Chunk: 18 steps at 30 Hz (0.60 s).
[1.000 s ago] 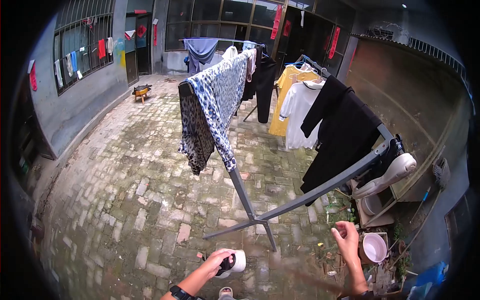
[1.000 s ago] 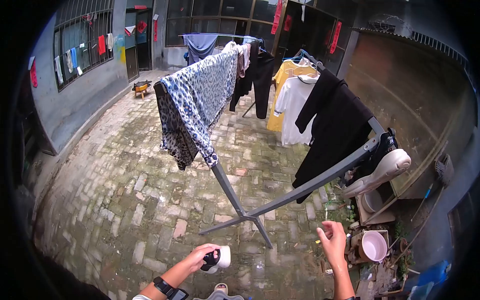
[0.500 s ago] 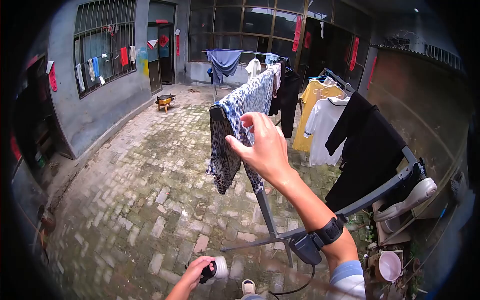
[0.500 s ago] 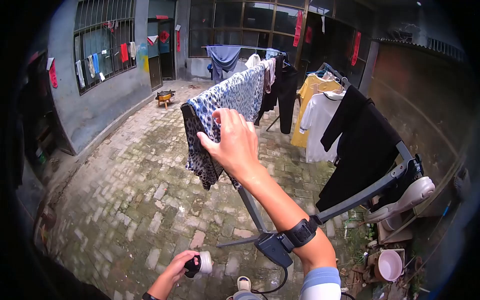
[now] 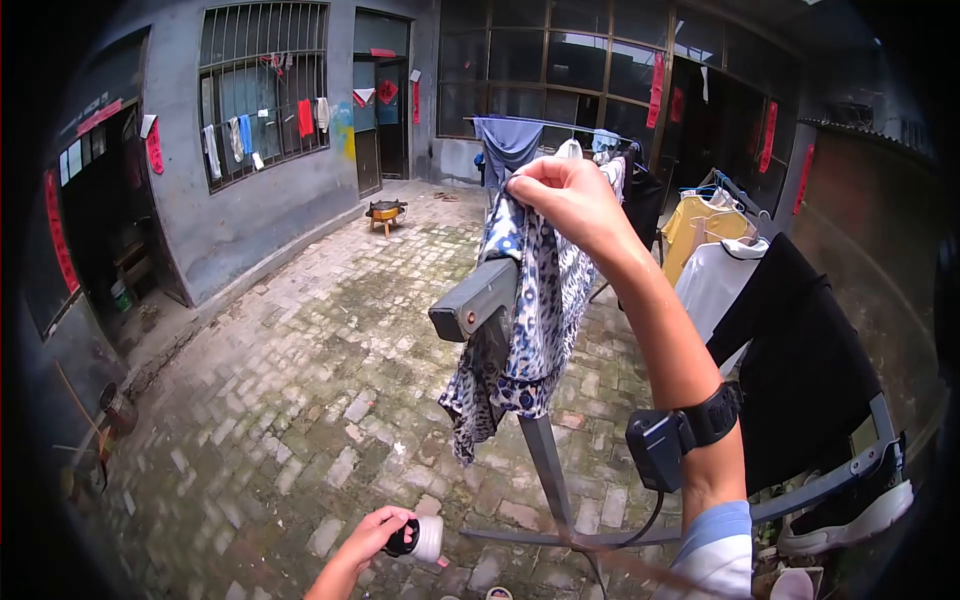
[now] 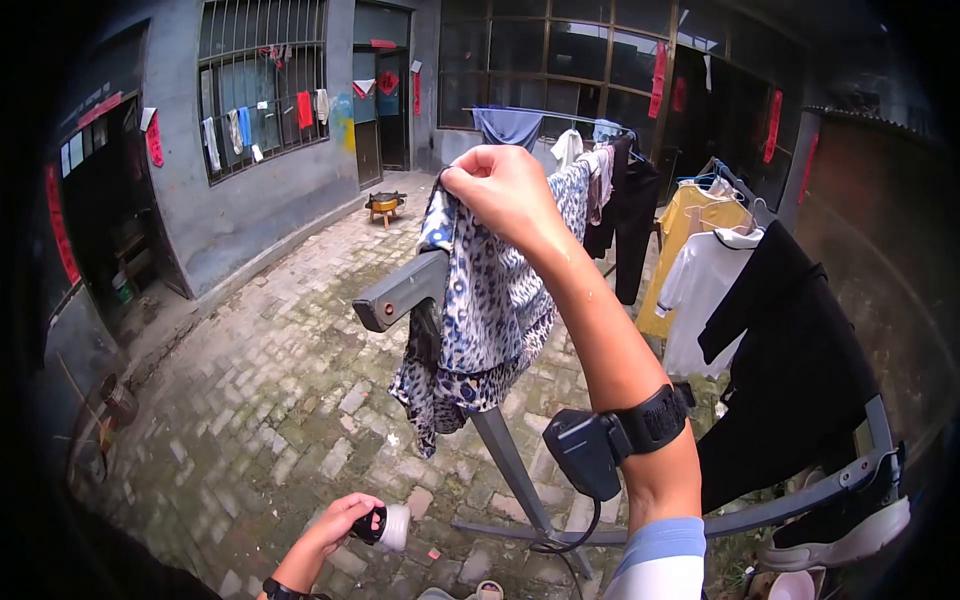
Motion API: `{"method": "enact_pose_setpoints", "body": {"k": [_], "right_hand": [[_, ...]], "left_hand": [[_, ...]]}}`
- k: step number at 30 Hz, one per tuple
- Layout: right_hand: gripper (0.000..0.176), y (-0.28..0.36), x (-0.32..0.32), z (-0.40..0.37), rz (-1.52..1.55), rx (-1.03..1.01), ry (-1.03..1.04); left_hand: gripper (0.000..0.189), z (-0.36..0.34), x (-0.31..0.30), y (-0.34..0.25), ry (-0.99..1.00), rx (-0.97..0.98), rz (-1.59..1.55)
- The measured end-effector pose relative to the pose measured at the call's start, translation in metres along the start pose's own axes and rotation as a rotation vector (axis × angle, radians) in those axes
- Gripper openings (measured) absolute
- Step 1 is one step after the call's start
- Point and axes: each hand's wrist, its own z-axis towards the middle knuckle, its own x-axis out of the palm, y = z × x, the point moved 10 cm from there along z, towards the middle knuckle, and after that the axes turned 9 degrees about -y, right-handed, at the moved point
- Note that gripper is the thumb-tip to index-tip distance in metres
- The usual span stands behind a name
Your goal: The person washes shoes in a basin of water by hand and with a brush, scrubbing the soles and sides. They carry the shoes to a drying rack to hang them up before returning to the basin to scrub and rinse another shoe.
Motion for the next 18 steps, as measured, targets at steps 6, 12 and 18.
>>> {"method": "enact_pose_setpoints", "body": {"k": [6,12,18], "right_hand": [[0.025,-0.142,-0.088,0.024,-0.201,0.361,-0.303],[0.048,-0.123,-0.087,-0.054,-0.070,0.362,-0.098],[0.021,-0.005,-0.085,-0.183,-0.078,0.110,-0.552]], "left_hand": [[0.017,0.015,-0.006,-0.048,-0.012,0.092,0.036],[0.018,0.051,0.000,-0.083,0.290,0.162,0.292],[0.016,0.082,0.001,-0.123,0.627,0.212,0.350]]}}
